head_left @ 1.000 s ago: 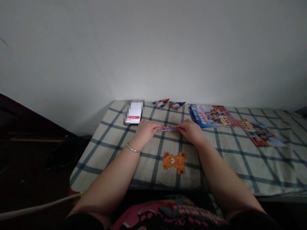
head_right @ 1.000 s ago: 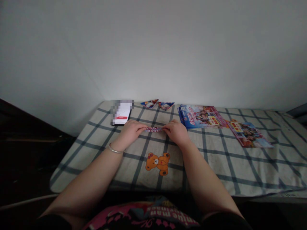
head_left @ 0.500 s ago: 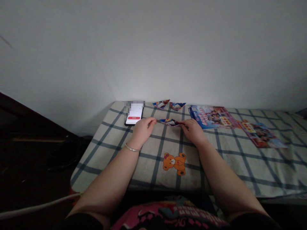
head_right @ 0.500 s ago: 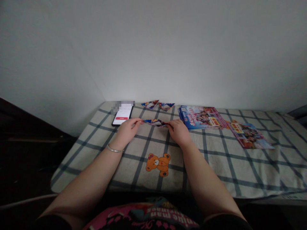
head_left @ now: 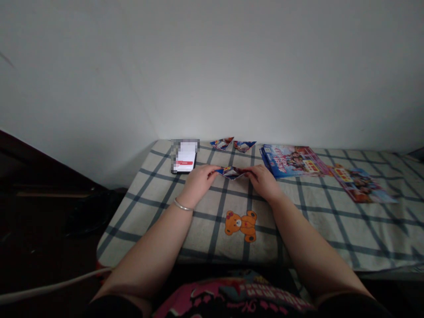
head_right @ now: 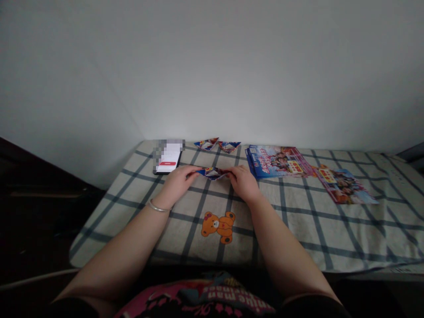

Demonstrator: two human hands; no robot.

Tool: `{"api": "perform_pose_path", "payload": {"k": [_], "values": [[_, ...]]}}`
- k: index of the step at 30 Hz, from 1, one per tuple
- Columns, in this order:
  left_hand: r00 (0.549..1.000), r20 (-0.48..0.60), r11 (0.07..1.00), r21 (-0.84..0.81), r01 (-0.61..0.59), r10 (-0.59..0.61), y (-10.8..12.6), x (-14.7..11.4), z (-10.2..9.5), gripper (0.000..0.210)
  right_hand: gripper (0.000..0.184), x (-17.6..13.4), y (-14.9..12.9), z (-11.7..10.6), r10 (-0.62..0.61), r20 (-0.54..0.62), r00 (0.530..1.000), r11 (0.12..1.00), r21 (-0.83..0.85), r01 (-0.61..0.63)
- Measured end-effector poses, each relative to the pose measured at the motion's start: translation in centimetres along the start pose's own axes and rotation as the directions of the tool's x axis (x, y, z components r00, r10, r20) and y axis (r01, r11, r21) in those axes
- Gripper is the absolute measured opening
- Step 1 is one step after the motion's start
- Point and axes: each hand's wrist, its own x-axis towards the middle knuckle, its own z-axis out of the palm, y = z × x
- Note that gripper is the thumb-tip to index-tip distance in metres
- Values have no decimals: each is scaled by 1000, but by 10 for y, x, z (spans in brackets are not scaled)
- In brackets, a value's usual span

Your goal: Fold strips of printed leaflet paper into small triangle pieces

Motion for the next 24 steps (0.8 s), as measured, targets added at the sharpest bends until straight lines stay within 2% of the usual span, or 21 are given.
{"api": "perform_pose_path", "payload": {"k": [3,7,12,15,18,22,24], "values": [[1000,1,1000,25,12,-12,-2,0,-2,19,25,0,1,0,55,-53,997,998,-7,-56],[1000,-18,998,64,17,-16,-4,1,-2,17,26,0,7,2,83,-40,996,995,60,-80],[998,12,998,16,-65,65,-6,1,-1,19,27,1,12,6,150,-59,987,975,172,-138],[991,2,988,-74,-136,137,-4,0,0,33,27,1,12,5,134,-39,990,982,139,-127],[979,7,975,-94,-201,203,0,0,0,44,27,1,9,3,155,-43,987,986,74,-151],[966,27,964,-63,-257,259,4,0,-1,42,26,1,8,2,254,-75,964,967,45,-251],[965,41,965,-57,-256,259,4,0,-1,32,26,0,9,3,266,-78,961,963,61,-262]]}}
